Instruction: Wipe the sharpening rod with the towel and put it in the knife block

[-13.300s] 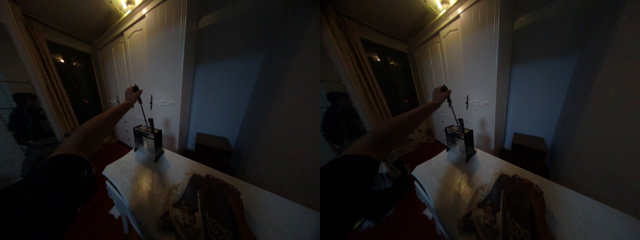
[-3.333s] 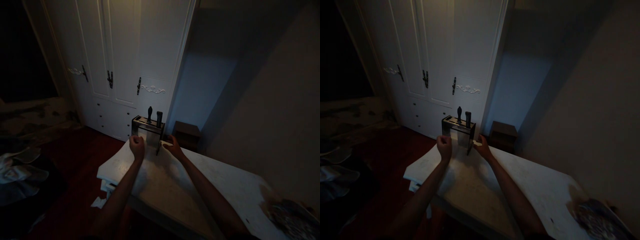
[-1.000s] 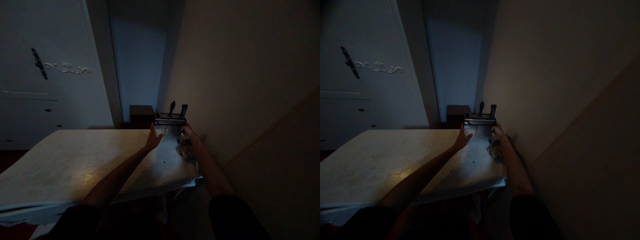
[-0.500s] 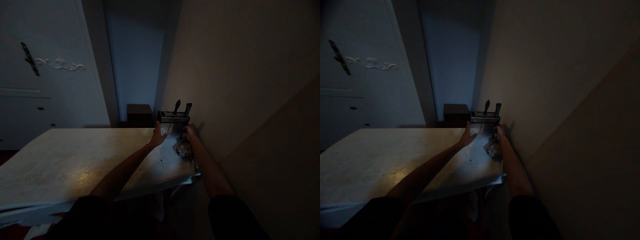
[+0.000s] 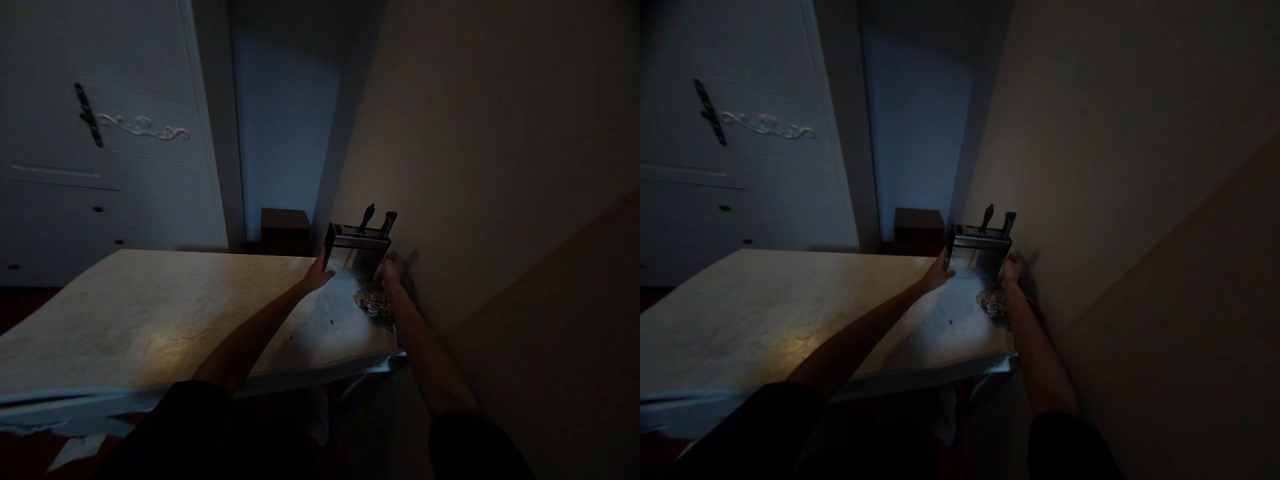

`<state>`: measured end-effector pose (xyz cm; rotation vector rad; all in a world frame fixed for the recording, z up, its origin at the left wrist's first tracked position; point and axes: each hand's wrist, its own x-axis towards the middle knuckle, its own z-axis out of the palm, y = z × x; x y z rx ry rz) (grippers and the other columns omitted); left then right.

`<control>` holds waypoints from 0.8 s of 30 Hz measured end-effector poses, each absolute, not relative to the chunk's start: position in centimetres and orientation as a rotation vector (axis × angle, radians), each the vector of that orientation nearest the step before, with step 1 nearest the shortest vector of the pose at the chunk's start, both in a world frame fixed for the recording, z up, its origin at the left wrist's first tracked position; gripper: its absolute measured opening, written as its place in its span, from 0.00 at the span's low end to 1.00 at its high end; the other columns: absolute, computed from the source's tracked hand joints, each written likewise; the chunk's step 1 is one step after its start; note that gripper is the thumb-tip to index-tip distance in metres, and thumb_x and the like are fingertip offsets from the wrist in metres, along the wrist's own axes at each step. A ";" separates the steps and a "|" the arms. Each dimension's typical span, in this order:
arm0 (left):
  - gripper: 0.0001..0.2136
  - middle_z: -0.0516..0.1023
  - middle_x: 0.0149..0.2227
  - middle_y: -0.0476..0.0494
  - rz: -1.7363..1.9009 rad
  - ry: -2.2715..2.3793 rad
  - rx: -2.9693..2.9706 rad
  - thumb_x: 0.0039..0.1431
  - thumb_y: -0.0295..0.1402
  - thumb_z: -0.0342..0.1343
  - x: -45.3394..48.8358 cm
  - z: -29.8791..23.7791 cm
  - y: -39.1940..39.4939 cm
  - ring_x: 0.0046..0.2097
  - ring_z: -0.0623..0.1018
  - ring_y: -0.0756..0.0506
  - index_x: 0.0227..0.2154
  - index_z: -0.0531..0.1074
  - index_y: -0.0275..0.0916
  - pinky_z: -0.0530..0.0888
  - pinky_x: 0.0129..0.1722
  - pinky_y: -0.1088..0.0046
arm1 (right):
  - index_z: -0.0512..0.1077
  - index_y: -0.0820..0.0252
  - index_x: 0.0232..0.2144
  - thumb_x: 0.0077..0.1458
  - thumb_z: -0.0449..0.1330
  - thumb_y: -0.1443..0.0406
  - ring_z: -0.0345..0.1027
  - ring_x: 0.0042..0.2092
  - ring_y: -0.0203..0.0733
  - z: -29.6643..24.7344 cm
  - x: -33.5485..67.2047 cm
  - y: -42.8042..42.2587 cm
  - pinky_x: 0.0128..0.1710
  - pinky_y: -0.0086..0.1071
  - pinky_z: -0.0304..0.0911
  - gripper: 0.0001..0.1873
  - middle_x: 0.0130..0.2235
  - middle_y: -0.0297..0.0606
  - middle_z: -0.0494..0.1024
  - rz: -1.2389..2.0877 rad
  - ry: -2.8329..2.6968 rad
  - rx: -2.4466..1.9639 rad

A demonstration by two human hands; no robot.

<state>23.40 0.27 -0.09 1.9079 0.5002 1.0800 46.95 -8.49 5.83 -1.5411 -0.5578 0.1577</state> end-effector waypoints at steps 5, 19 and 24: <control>0.24 0.71 0.56 0.34 1.027 0.693 1.905 0.50 0.32 0.59 17.5 -2.8 -0.2 0.56 0.72 0.40 0.52 0.70 0.36 0.72 0.53 0.61 | 0.64 0.59 0.34 0.47 0.48 0.63 0.62 0.45 0.41 6.1 41.5 -10.1 0.46 0.34 0.60 0.11 0.40 0.40 0.69 -0.086 -0.622 -1.438; 0.11 0.80 0.34 0.42 1.069 0.953 1.797 0.52 0.28 0.47 5.2 -3.2 -0.7 0.33 0.79 0.47 0.35 0.73 0.34 0.75 0.34 0.72 | 0.66 0.58 0.18 0.43 0.47 0.66 0.61 0.24 0.36 -2.5 22.1 -6.6 0.26 0.28 0.56 0.10 0.20 0.33 0.68 0.641 -1.486 -1.387; 0.10 0.79 0.35 0.44 1.069 0.971 1.892 0.49 0.24 0.48 6.1 -3.2 -1.4 0.39 0.78 0.46 0.30 0.75 0.36 0.73 0.44 0.71 | 0.69 0.58 0.18 0.44 0.47 0.70 0.65 0.28 0.36 -2.0 21.4 -6.8 0.32 0.27 0.57 0.12 0.23 0.33 0.72 0.536 -1.676 -1.557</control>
